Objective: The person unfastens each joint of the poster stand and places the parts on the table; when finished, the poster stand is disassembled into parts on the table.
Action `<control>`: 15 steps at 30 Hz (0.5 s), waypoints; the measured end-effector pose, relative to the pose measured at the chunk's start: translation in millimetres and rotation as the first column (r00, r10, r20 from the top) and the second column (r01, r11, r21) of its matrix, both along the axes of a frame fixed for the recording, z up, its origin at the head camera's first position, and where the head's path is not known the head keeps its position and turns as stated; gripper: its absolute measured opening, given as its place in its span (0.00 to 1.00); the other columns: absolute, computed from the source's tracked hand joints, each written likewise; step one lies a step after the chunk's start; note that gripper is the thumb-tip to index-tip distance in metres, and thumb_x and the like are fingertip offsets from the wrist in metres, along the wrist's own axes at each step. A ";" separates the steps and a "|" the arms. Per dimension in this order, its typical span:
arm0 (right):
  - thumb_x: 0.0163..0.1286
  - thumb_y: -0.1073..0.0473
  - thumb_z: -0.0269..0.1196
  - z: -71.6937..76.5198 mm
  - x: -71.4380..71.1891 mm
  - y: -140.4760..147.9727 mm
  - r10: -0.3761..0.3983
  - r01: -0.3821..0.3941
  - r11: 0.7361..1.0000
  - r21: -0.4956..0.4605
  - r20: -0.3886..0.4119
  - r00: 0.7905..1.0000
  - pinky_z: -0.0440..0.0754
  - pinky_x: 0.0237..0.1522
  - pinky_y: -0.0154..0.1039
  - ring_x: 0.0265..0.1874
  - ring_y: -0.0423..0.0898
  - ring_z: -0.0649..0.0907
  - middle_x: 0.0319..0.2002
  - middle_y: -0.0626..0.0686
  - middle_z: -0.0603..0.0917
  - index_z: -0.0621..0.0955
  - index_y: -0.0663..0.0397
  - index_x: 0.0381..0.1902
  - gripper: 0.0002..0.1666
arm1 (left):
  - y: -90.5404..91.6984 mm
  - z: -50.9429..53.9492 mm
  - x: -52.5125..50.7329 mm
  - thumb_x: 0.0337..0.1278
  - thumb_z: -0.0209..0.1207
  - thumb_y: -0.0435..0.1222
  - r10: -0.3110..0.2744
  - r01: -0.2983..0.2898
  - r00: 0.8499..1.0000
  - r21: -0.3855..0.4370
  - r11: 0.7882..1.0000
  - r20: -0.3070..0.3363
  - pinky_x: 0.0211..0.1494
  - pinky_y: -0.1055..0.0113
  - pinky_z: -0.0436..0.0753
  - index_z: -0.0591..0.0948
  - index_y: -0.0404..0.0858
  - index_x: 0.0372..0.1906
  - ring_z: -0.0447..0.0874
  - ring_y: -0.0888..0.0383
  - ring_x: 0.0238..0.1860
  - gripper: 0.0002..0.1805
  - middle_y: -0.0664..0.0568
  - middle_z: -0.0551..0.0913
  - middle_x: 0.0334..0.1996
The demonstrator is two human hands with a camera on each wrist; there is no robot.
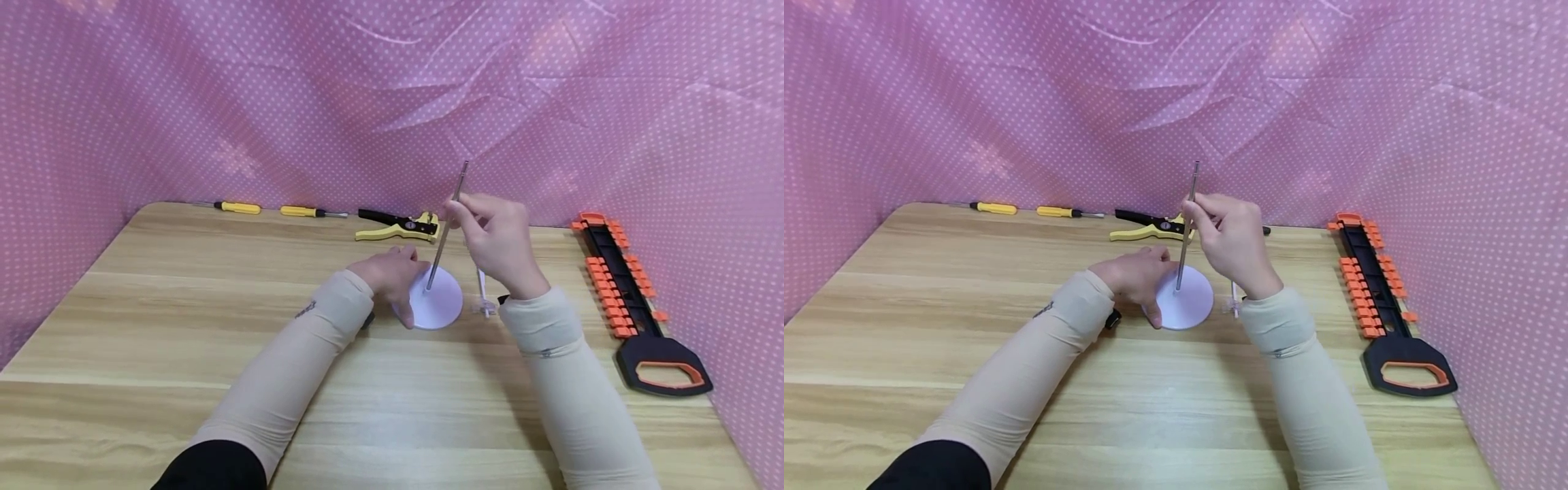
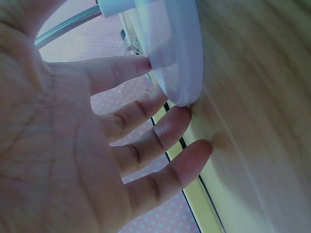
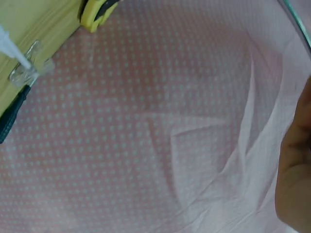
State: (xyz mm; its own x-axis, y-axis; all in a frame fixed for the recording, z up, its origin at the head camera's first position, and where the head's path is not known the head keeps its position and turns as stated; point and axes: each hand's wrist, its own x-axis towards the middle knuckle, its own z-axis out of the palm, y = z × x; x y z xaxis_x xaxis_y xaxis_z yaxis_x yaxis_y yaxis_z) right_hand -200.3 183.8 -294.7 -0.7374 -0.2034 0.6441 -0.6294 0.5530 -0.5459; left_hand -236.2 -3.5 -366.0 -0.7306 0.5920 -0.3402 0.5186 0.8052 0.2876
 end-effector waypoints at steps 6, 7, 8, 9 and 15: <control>0.73 0.61 0.71 8.2 10.4 1.3 0.010 -0.006 0.993 0.121 -0.032 0.999 0.78 0.24 0.21 0.21 0.45 0.85 0.31 0.53 0.93 0.94 0.55 0.41 0.06 | -0.5 2.8 1.1 0.32 0.88 0.51 0.008 -0.007 1.000 -0.009 1.000 0.008 0.74 0.51 0.78 0.63 0.48 0.84 0.69 0.48 0.68 0.68 0.46 0.68 0.71; 0.73 0.61 0.71 9.7 10.6 4.8 0.002 0.000 0.991 0.137 -0.018 1.000 0.76 0.22 0.21 0.20 0.43 0.83 0.31 0.53 0.93 0.94 0.53 0.41 0.06 | -0.6 3.1 1.3 0.32 0.88 0.51 0.011 -0.011 1.000 -0.008 1.000 0.011 0.74 0.51 0.78 0.63 0.48 0.84 0.69 0.48 0.68 0.68 0.46 0.68 0.71; 0.74 0.61 0.70 10.7 10.2 8.4 -0.007 0.007 0.989 0.146 -0.001 1.000 0.74 0.21 0.22 0.18 0.42 0.81 0.31 0.53 0.93 0.94 0.53 0.41 0.06 | -0.6 3.3 1.5 0.32 0.88 0.51 0.014 -0.014 1.000 -0.007 1.000 0.013 0.74 0.52 0.78 0.63 0.48 0.84 0.69 0.48 0.68 0.68 0.46 0.68 0.71; 0.74 0.60 0.70 11.6 9.4 11.5 -0.018 0.015 0.989 0.146 0.019 1.000 0.73 0.20 0.23 0.17 0.41 0.80 0.32 0.53 0.93 0.94 0.52 0.40 0.06 | -0.5 3.4 1.7 0.32 0.88 0.51 0.013 -0.012 1.000 -0.005 1.000 0.013 0.74 0.52 0.78 0.64 0.48 0.83 0.69 0.48 0.68 0.67 0.46 0.68 0.71; 0.76 0.61 0.68 7.7 3.3 8.6 -0.060 0.055 0.994 0.099 0.053 0.997 0.80 0.25 0.23 0.22 0.43 0.86 0.34 0.56 0.93 0.93 0.57 0.41 0.08 | 1.4 3.2 2.5 0.33 0.87 0.52 0.001 -0.001 1.000 -0.009 1.000 -0.002 0.73 0.52 0.79 0.64 0.46 0.83 0.69 0.47 0.67 0.67 0.45 0.68 0.70</control>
